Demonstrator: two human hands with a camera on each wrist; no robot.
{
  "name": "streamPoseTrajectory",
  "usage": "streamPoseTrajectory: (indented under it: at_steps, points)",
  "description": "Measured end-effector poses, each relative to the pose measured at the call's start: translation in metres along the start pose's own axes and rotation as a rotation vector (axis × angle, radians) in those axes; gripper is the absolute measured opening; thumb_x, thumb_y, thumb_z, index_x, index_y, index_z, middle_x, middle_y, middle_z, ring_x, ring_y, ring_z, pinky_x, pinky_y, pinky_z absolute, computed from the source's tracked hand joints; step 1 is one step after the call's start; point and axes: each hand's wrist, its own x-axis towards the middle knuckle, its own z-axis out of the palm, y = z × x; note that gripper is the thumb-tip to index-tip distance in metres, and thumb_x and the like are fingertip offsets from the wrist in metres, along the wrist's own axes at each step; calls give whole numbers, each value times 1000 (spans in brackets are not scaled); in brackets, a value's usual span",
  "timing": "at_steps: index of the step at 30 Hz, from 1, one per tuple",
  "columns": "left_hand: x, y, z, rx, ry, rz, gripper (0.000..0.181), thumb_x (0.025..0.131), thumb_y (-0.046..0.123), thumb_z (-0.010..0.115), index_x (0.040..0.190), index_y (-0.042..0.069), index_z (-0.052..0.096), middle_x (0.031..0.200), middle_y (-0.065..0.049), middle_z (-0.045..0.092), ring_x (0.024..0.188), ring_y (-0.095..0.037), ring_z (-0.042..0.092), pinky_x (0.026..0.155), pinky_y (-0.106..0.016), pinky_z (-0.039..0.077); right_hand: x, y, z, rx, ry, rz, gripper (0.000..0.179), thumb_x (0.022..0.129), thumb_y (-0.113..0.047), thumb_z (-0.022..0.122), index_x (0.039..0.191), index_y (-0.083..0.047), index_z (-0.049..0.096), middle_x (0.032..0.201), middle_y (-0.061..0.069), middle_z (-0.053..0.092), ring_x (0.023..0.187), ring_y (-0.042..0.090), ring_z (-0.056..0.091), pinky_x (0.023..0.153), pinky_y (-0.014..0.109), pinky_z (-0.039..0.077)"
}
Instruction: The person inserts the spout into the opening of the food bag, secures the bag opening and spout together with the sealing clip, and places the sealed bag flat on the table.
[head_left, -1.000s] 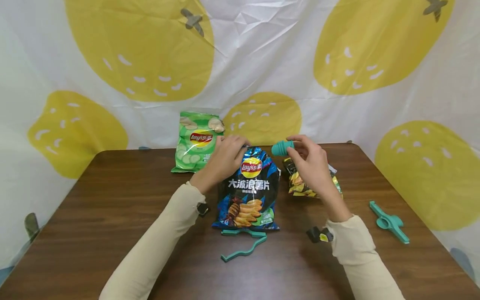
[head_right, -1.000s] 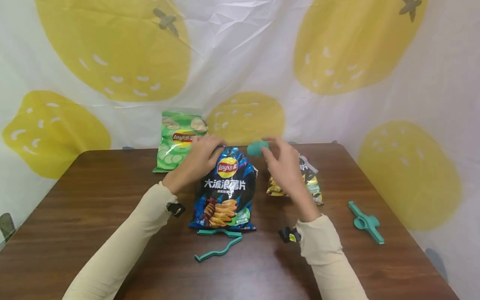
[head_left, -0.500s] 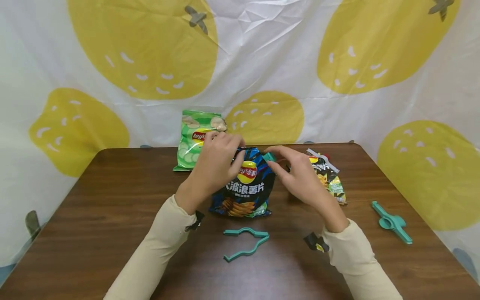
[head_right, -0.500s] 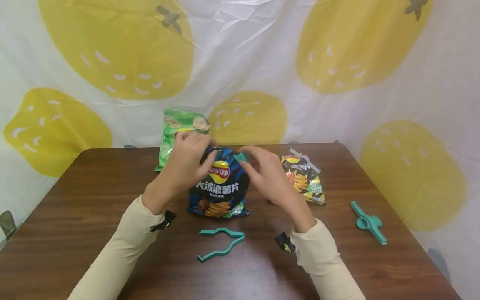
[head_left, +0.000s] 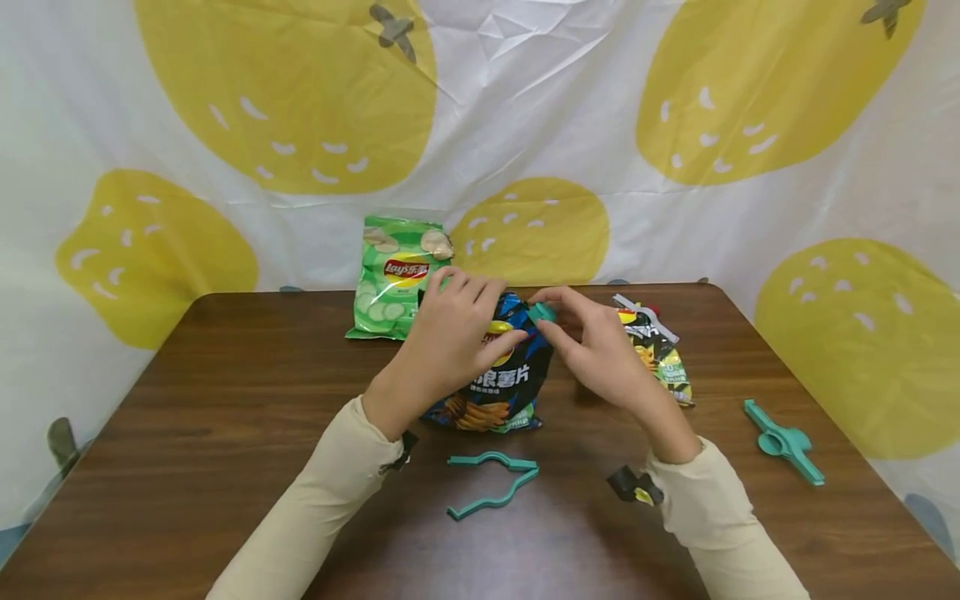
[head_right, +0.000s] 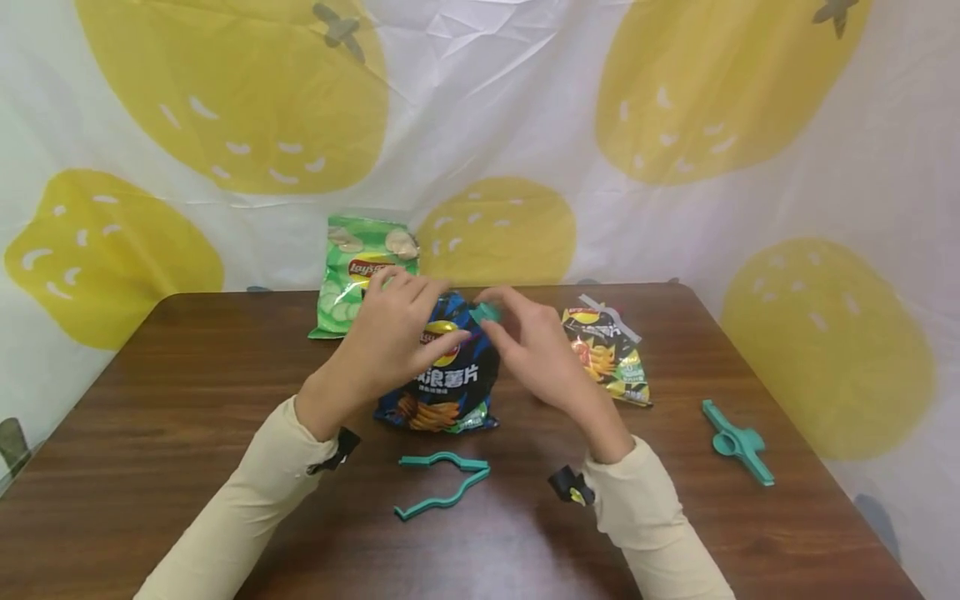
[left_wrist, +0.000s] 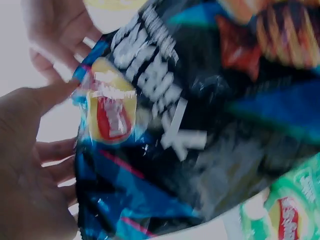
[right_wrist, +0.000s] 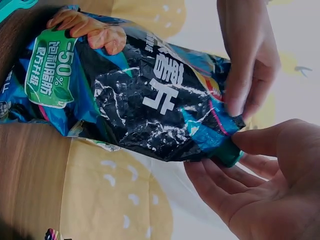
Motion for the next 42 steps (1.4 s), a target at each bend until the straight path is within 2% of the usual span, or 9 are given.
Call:
streamPoseTrajectory:
  at_steps: [5, 13, 20, 28, 36, 39, 42]
  points:
    - [-1, 0, 7, -19, 17, -1, 30, 90, 32, 75, 105, 8, 65, 102, -6, 70, 99, -26, 62, 103, -52, 36, 1, 0, 2, 21, -4, 11, 25, 99, -10, 63, 123, -9, 61, 105, 10, 69, 98, 22, 71, 82, 40, 57]
    - [-2, -3, 15, -52, 62, 7, 14, 91, 19, 74, 94, 11, 63, 89, -2, 69, 88, -24, 59, 97, -53, 37, 1, 3, 5, 30, -22, 8, 25, 96, -13, 67, 120, -9, 61, 110, 13, 69, 104, 26, 69, 90, 42, 55]
    - [-1, -1, 18, -52, 99, 14, 11, 92, 17, 72, 90, 11, 63, 85, -1, 69, 82, -22, 59, 94, -52, 38, 0, 4, 9, 7, 15, -18, 23, 94, -13, 69, 117, -12, 66, 96, 6, 70, 91, 19, 72, 79, 36, 58]
    - [-1, -2, 19, -70, 121, 35, 13, 92, 14, 72, 87, 11, 61, 82, 0, 66, 80, -21, 57, 93, -51, 38, 1, 3, 7, -2, 35, -12, 24, 92, -14, 73, 115, -13, 70, 95, 5, 72, 84, 16, 72, 69, 32, 57]
    - [-2, -1, 19, -105, 122, 48, 12, 93, 12, 70, 87, 11, 60, 82, 0, 64, 79, -21, 56, 92, -51, 37, 0, 6, 9, 38, -9, 18, 26, 92, -21, 73, 117, -17, 70, 103, 3, 73, 88, 14, 72, 73, 31, 56]
    - [-2, -1, 19, -108, 132, 31, 12, 93, 12, 70, 86, 11, 60, 81, 0, 64, 78, -20, 56, 92, -51, 38, -1, 6, 12, 18, 5, 7, 26, 91, -21, 74, 117, -19, 70, 100, 0, 72, 86, 12, 72, 71, 32, 56]
    - [-2, -1, 19, -102, 144, 19, 12, 93, 11, 70, 85, 11, 60, 80, -1, 63, 76, -21, 56, 91, -51, 39, 0, 6, 16, -25, 36, -38, 27, 89, -19, 76, 115, -15, 71, 94, 1, 72, 80, 12, 72, 68, 31, 57]
